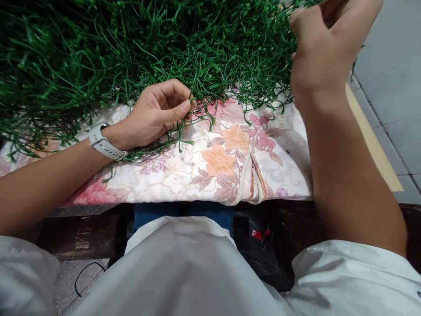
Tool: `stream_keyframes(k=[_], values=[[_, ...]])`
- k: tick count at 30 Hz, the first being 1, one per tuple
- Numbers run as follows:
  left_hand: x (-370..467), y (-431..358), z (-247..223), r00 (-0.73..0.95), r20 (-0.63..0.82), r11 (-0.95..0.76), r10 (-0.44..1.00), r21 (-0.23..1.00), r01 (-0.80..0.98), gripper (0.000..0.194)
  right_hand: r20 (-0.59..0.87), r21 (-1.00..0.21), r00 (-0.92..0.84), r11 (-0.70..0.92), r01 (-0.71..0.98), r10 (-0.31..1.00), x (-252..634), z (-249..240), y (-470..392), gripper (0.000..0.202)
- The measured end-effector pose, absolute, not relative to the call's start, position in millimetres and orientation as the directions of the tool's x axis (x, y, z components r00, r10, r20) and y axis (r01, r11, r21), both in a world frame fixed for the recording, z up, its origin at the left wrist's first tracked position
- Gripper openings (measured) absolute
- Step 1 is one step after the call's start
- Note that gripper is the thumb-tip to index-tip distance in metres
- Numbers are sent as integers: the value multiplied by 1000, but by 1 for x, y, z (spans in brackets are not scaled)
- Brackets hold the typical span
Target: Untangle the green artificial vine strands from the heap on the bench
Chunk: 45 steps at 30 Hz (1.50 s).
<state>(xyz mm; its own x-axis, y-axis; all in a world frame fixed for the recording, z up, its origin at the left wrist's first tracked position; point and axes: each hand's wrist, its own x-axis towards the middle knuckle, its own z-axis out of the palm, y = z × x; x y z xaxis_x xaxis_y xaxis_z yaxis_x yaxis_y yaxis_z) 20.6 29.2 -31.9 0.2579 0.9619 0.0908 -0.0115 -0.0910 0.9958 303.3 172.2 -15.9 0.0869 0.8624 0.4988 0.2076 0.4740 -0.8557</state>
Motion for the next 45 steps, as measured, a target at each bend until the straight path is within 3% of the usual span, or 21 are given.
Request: stream_keyframes(k=[2,3,4,7,10,18,25,30,37,45], values=[[20,30,-33,275,128,-129,953,992,-15,27,681,-704,-26,664,252,732,283,-11,141,16],[20,31,-33,277,140,-141,951,990,-15,29,682,-643,-222,716,271,697,273,-9,126,22],[19,31,-33,278,150,-153,949,988,-11,31,712,-581,-293,770,263,638,263,-9,111,31],[18,31,-33,272,188,-198,944,980,11,31,561,-482,-614,822,302,555,239,-11,77,40],[18,33,-37,252,245,-258,936,966,18,34,459,-412,-748,861,298,479,229,-17,63,34],[15,34,-44,271,294,-310,917,951,17,38,427,-417,-844,899,134,324,231,-32,68,23],[17,32,-40,256,310,-329,916,943,36,37,394,-465,-846,872,154,360,228,-29,59,31],[17,31,-40,252,308,-333,917,941,62,41,410,-457,-836,876,156,363,229,-35,63,21],[15,34,-38,423,272,-278,864,959,-49,55,341,-514,-901,855,62,270,230,-26,64,18],[9,36,-34,531,222,-300,817,952,64,59,195,-614,-969,789,1,153,234,-17,66,22]])
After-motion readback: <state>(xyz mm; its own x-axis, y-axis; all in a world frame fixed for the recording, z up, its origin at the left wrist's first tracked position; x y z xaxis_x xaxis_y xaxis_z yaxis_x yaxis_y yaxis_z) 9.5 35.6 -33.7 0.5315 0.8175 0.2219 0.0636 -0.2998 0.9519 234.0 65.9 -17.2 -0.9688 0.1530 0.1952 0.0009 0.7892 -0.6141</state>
